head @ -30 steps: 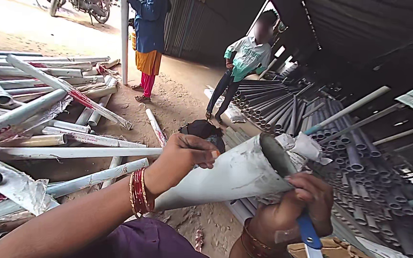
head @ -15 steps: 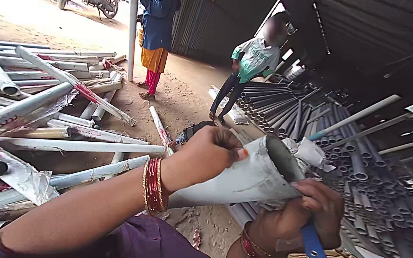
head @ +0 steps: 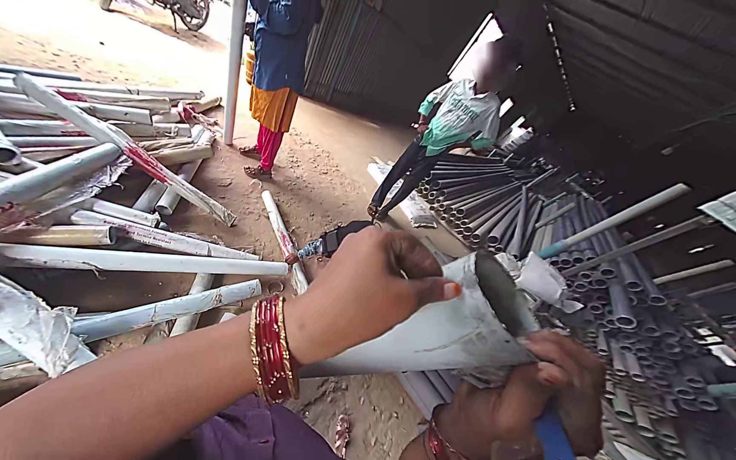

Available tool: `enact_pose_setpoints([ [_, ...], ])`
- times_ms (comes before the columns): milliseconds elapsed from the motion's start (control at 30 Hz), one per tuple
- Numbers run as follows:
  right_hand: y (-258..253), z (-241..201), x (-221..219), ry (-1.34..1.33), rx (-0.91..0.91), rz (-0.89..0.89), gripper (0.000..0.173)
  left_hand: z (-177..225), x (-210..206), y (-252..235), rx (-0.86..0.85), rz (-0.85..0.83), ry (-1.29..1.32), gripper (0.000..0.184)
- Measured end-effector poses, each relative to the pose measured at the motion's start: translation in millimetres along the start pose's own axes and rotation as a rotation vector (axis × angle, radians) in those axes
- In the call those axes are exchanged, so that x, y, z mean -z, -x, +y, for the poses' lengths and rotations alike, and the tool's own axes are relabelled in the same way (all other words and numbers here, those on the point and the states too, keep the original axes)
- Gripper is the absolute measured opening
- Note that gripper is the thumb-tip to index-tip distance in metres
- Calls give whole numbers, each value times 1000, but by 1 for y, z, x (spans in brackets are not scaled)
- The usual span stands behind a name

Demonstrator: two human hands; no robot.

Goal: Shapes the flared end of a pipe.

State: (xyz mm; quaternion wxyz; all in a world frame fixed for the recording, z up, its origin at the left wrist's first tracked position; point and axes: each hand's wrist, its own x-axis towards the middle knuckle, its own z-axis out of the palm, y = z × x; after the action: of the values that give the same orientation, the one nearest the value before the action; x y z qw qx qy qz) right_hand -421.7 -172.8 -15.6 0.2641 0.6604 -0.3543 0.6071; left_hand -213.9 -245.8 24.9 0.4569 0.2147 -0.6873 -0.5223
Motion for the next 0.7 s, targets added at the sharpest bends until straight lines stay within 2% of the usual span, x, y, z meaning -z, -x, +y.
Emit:
enact_pose_setpoints([
  [167,-1,-9,-2,19,10,-54,28,11,5,-6,176,-64,48,13],
  [367,-2,-16,-7,15,27,-45,28,9,11,9,181,-59,41,22],
  [533,-4,-18,-8,-1,27,-45,27,0,14,20,320,26,306,20],
  [633,-3,-18,-10,-32,5,-28,26,-4,16,22,243,7,410,14],
  [700,-3,-18,-9,-30,2,-37,25,-1,15,20,194,-49,340,9],
])
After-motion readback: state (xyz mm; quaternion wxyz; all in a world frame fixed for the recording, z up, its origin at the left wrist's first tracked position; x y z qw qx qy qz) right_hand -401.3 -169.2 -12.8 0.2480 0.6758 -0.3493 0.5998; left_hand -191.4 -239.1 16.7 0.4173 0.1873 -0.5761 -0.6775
